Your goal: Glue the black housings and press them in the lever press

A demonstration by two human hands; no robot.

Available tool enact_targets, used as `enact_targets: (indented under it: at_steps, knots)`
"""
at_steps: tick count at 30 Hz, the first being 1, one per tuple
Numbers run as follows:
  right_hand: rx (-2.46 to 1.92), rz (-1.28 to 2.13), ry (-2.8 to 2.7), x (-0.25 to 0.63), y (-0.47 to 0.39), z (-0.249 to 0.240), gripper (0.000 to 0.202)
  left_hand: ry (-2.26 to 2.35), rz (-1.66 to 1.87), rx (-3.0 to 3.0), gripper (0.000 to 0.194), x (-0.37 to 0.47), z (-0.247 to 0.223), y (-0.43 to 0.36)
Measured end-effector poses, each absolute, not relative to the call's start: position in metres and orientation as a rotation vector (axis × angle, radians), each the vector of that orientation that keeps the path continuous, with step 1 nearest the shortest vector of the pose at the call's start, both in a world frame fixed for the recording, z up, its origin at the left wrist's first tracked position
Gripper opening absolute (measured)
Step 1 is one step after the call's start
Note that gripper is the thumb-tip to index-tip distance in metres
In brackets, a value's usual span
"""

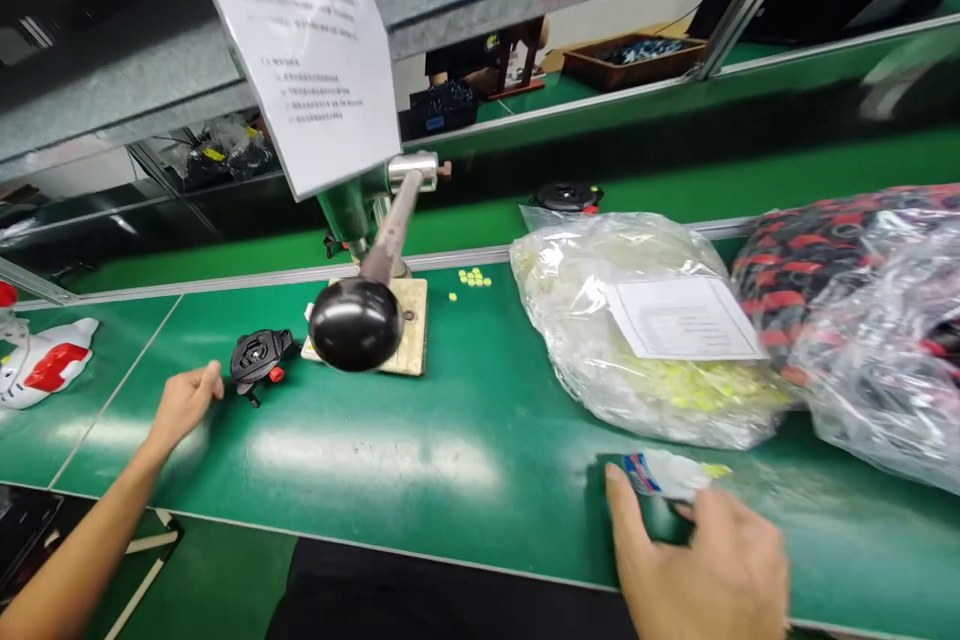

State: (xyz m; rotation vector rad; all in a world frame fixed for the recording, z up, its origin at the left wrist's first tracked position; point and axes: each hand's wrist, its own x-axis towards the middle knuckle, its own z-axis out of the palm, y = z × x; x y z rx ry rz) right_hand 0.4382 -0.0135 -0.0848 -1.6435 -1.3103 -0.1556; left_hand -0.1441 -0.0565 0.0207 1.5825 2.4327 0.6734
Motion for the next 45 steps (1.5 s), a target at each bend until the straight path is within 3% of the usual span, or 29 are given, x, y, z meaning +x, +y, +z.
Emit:
enact_targets:
  at_steps: [3, 5, 9, 13, 16, 19, 25, 32, 39, 45]
  knots:
    - [-1.652, -0.251, -1.377, 0.45, -0.012, -0.085, 0.056, 2.298, 0.611, 1.42, 0.077, -0.144, 0.026, -0.04]
    - [-1.675, -0.08, -1.396, 0.444, -0.025, -0.082, 0.043, 2.147, 0.595, 1.26, 0.075, -0.135, 0.025, -0.029]
    - [-1.587, 0.529, -1.444, 0.413, -0.06, -0.07, 0.047, 1.853, 0.95, 0.837, 0.05, -0.099, 0.02, -0.014]
    - [-1.281, 0.896, -1.563, 0.384, -0.073, -0.054, 0.035, 1.645, 1.233, 0.477, 0.021, -0.076, 0.019, -0.006]
    - [-1.026, 1.101, -1.546, 0.368, -0.071, -0.043, 0.03, 1.536, 1.46, 0.382, 0.017, -0.08, 0.022, -0.015]
    - [-0.947, 1.3, -1.288, 0.352, -0.066, -0.038, 0.028, 1.324, 1.42, 0.507, 0.027, -0.083, 0.03, -0.029]
    - [-0.807, 1.434, -0.577, 0.323, -0.042, -0.031, 0.036, 0.886, 0.916, 0.748, 0.063, -0.028, 0.033, -0.017]
    - [-0.689, 1.692, -0.258, 0.307, -0.027, -0.028, 0.042, 0.84, 0.798, 0.572, 0.063, 0.013, -0.004, -0.024]
    - [-0.815, 1.606, -0.365, 0.285, -0.019, -0.008, 0.039, 0.847, 0.851, 0.547, 0.053, 0.015, 0.007, -0.041]
    - [-0.959, 0.859, -0.855, 0.249, -0.024, 0.039, 0.034, 0.939, 0.885, 0.503, 0.047, 0.02, 0.004, -0.042]
